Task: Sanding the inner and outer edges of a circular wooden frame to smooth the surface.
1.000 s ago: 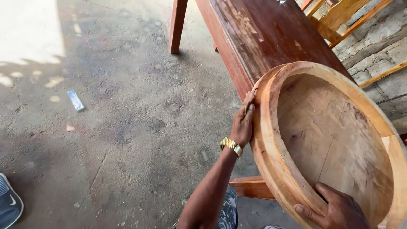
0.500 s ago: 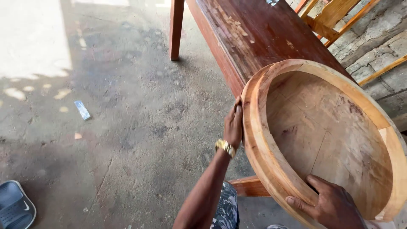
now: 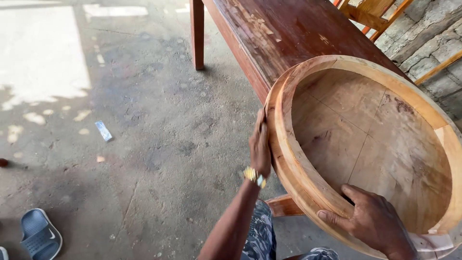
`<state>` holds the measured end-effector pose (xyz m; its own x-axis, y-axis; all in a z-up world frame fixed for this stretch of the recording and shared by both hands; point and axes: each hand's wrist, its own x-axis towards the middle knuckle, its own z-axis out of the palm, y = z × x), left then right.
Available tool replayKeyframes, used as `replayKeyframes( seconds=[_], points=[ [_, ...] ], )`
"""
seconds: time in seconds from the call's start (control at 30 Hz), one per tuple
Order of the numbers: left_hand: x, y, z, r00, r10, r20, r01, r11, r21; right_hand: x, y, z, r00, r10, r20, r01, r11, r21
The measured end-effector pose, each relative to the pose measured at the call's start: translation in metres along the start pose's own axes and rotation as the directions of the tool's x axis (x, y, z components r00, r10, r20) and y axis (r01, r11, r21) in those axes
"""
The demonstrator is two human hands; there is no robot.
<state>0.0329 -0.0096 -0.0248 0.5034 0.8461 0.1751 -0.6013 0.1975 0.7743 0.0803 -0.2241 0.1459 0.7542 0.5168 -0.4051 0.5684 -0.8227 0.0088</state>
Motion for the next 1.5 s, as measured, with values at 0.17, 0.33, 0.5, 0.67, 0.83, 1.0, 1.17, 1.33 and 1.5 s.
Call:
replayKeyframes(
  seconds=[0.17,0.33,0.5,0.67,0.83,1.0,1.17,1.33,1.5],
  points=[
    [-0.109,0.05,0.032,0.993,0.115,-0.017,-0.109,0.975,0.192,0.008,0.013,0.011,0.995,-0.052,-0.083,0.051,0.999,-0.012],
    [-0.026,0.025,0.015,0.966,0.233,0.115,-0.259,0.884,0.389,0.012,0.015,0.013,0.995,-0.074,-0.068,0.071,0.997,-0.036],
    [-0.023,0.038,0.014,0.941,0.267,0.208,-0.33,0.857,0.396,-0.006,0.004,0.002,0.999,-0.042,-0.005,0.042,0.999,-0.028],
    [-0.128,0.053,0.033,0.908,0.326,0.262,-0.418,0.728,0.543,-0.008,-0.002,-0.004,1.0,0.005,-0.028,-0.005,1.0,0.001],
    [-0.035,0.018,0.018,0.97,0.215,0.114,-0.243,0.889,0.388,0.003,0.013,0.007,0.99,-0.096,-0.1,0.103,0.993,0.059],
    [-0.049,0.019,0.023,0.997,0.071,0.043,-0.077,0.988,0.131,-0.003,0.017,0.005,0.98,-0.155,-0.125,0.168,0.981,0.097],
    [-0.132,0.028,0.049,0.993,0.059,-0.107,-0.047,0.993,0.11,-0.015,0.005,-0.013,0.997,-0.079,-0.019,0.081,0.99,0.113],
    [-0.043,0.023,0.032,0.991,-0.045,-0.123,0.036,0.996,-0.076,-0.001,0.02,0.006,0.98,-0.16,-0.116,0.176,0.974,0.142],
    [-0.096,0.037,0.046,0.955,-0.263,-0.14,0.201,0.915,-0.349,-0.014,0.008,-0.016,0.995,-0.1,-0.011,0.101,0.984,0.15]
  ],
)
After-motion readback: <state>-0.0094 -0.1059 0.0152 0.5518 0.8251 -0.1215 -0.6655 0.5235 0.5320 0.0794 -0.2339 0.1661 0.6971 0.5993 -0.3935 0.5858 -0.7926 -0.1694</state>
